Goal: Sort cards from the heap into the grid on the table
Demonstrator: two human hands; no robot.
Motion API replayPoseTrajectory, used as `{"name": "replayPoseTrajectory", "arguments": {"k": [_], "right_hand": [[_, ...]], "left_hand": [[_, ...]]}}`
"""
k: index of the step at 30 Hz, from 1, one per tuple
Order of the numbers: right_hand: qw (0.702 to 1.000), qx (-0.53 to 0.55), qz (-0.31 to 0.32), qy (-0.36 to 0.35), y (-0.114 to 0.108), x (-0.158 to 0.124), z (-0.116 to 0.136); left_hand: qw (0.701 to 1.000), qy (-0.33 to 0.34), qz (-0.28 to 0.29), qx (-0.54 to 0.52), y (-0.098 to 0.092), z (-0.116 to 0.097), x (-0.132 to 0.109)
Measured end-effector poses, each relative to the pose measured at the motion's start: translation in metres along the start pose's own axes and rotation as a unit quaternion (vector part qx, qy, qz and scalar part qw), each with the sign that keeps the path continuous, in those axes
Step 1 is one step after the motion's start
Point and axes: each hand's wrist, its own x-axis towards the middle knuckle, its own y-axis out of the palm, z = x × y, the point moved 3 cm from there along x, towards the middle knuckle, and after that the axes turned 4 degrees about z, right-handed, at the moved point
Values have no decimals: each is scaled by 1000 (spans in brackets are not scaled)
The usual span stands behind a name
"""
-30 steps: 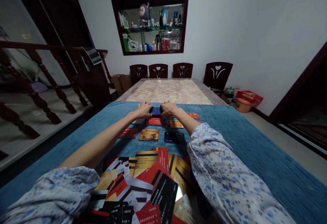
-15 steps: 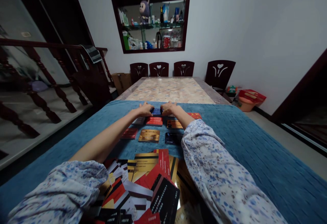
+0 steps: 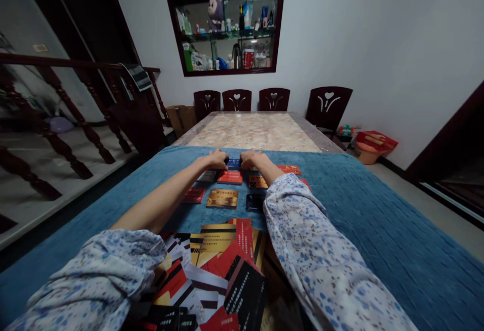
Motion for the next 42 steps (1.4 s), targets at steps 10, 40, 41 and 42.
{"name": "replayPoseTrajectory", "arguments": {"k": [10, 40, 41, 42], "right_hand": [[1000, -5, 10, -2, 0, -3, 1], [984, -5, -152, -97, -26, -142, 46], [983, -2, -155, -101, -25, -147, 49], [982, 0, -156, -106, -24, -151, 52]], "left_hand": [[1000, -3, 10, 12, 1, 0, -4], [982, 76, -170, -11, -2, -10, -138], [983, 76, -169, -14, -1, -10, -143], [982, 75, -170, -17, 1, -9, -148]]}}
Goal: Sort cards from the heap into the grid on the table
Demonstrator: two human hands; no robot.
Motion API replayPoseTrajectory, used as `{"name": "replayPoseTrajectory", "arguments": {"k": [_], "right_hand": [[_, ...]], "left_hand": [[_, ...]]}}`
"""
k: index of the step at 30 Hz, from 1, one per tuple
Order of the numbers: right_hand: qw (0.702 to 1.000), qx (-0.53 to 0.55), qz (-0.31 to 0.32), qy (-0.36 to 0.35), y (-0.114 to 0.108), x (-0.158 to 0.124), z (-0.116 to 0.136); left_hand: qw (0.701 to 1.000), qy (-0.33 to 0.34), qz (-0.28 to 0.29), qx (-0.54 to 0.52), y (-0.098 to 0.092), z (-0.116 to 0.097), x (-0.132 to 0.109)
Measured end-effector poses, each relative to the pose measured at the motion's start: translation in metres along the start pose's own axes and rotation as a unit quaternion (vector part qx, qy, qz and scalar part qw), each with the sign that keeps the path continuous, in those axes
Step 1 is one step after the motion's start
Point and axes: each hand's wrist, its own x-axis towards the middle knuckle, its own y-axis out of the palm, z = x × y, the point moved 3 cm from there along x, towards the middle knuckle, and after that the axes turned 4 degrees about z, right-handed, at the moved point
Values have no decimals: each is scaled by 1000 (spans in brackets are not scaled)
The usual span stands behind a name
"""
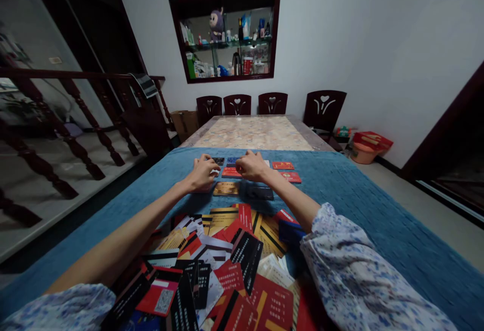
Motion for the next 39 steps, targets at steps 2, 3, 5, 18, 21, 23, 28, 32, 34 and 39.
{"name": "replayPoseTrajectory", "arguments": {"k": [2, 3, 5, 18, 21, 23, 28, 32, 34, 39], "right_hand": [[1000, 3, 0, -6, 0, -6, 6], [1000, 3, 0, -9, 0, -9, 9], [1000, 4, 2, -14, -1, -15, 15], [998, 34, 20, -40, 7, -53, 48], [998, 42, 34, -44, 10, -60, 55], [997, 47, 43, -50, 11, -64, 61], [996, 48, 56, -58, 14, -70, 72], [994, 54, 63, -68, 20, -71, 71], [994, 53, 68, -69, 24, -72, 70], [994, 51, 79, -61, 26, -74, 69]], "left_hand": [[1000, -1, 1, -3, -2, -2, -11], [1000, -2, 2, -5, -3, -3, -16], [1000, -2, 4, -7, -5, -6, -26], [999, 12, 49, -19, -7, -32, -70], [997, 34, 71, -22, -8, -43, -77], [995, 49, 89, -16, -8, -49, -81], [983, 67, 169, 16, -11, -62, -91], [978, 77, 191, 17, -12, -68, -95], [979, 73, 190, 23, -11, -69, -95], [982, 75, 173, 24, -5, -68, -93]]}}
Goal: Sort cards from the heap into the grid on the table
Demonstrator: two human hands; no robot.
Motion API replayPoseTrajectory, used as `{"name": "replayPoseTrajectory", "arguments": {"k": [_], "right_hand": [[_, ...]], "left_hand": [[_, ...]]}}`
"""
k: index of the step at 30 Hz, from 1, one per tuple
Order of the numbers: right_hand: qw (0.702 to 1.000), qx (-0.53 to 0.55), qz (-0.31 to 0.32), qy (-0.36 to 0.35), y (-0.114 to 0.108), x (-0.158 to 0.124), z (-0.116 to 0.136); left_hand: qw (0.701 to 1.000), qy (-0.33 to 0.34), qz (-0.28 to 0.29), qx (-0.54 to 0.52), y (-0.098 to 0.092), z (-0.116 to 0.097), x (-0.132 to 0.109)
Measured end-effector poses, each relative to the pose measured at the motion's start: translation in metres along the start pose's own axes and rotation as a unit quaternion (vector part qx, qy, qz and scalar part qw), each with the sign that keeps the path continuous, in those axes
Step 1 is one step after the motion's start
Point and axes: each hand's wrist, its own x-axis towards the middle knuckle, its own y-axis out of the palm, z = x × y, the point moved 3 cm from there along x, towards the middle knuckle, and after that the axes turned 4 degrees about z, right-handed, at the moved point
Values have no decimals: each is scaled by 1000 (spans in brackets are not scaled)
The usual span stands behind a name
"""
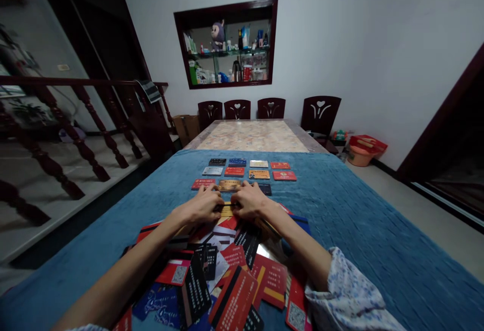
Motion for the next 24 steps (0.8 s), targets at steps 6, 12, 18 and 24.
{"name": "replayPoseTrajectory", "arguments": {"k": [6, 12, 18, 24], "right_hand": [[1000, 7, 2, 12, 3, 1, -5], [1000, 29, 0, 5, 7, 3, -13], [999, 42, -10, -7, 9, 3, -17], [999, 46, -16, -1, 10, 3, -18]], "left_hand": [[1000, 24, -14, 2, 6, 3, 3], [999, 50, -18, 9, 5, 3, 2], [997, 66, -25, 10, 6, 6, 2], [993, 91, -56, 44, 11, 3, 6]]}}
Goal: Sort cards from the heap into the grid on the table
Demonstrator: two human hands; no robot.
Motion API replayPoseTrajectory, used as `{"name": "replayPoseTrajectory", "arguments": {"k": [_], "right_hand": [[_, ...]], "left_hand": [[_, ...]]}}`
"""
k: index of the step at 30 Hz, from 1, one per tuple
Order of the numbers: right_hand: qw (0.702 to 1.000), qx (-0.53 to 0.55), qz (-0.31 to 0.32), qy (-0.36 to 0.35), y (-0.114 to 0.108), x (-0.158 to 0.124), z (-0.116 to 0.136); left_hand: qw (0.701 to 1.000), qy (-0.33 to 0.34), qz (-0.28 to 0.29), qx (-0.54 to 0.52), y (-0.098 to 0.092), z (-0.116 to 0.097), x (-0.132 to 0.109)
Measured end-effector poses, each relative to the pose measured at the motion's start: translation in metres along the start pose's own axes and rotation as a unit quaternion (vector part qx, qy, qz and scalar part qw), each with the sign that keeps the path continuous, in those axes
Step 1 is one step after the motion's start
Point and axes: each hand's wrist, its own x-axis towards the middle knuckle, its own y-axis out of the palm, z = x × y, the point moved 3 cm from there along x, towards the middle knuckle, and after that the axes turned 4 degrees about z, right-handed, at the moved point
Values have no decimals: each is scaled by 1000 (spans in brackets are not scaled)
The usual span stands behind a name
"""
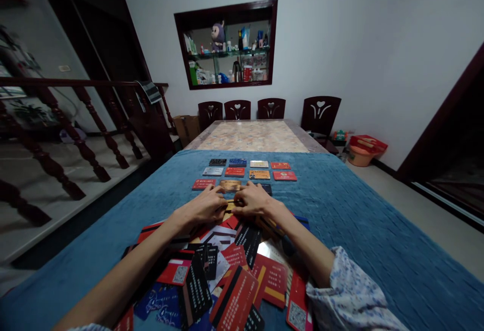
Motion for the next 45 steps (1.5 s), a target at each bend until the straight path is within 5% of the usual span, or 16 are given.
{"name": "replayPoseTrajectory", "arguments": {"k": [12, 28, 38, 45], "right_hand": [[999, -19, 2, 36, -1, 3, -5], [994, -21, -91, 56, -3, 4, -10], [967, 120, -222, -17, 7, 10, -27], [950, 174, -254, -58, 11, 15, -27]], "left_hand": [[996, -41, -70, 23, 5, 17, 8], [986, -95, -124, -57, -3, 17, 1], [940, -139, -257, -175, 9, 35, 3], [919, -119, -272, -261, 13, 38, 8]]}}
